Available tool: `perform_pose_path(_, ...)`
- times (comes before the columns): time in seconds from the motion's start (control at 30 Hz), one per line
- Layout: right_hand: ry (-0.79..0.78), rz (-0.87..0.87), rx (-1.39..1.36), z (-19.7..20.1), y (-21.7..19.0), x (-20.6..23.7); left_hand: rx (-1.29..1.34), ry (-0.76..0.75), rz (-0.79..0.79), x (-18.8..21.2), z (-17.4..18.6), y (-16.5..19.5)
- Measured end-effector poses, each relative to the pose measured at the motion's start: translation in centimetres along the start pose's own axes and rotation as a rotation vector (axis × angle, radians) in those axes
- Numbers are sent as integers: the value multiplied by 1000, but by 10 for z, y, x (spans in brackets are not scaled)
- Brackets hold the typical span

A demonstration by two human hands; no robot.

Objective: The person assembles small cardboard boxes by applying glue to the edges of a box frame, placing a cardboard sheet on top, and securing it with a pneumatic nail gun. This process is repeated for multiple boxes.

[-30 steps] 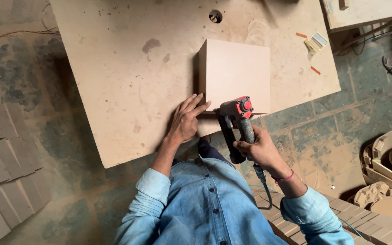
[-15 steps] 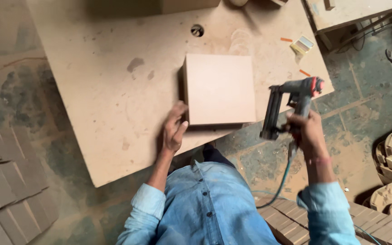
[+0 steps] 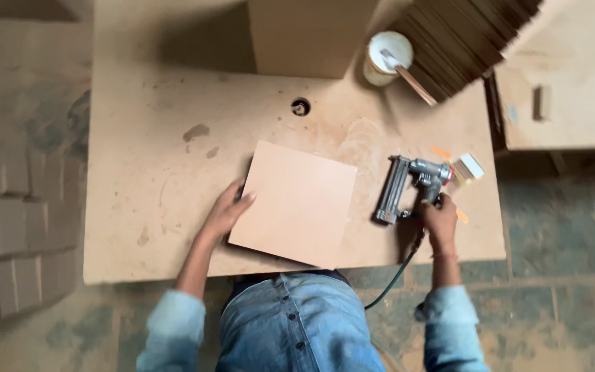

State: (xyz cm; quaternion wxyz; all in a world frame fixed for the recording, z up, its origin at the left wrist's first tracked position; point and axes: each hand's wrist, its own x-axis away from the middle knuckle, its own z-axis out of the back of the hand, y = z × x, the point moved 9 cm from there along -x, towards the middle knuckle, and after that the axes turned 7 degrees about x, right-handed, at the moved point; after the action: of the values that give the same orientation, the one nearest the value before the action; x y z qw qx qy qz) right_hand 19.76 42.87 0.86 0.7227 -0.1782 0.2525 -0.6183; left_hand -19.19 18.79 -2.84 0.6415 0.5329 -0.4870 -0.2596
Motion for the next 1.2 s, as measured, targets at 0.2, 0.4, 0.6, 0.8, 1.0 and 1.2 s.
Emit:
perform_pose_path(0.2,-773,-254,-583,-114,-99,37,-348,245,16,-56,-25,54)
perform_pose_path(0.4,-499,355,-708,-37,-187,38,-43,372,-513,-11,12,111)
perform_pose_path(0.6,-582,566,-559,-42,-158,111,144,558,-466,52,34,39)
perform_pose_path(0.8,-1093,359,-92,-111,-72,120,-276,689,-150,51,23,-2)
perform_pose_path(1.0,138,1051,782,-81,-144,-114,-499,710,-71,50,32,1)
perform_pose_path(1.2,-215,1104,1076,-123,-132,-197,-79,705,-160,61,56,-24)
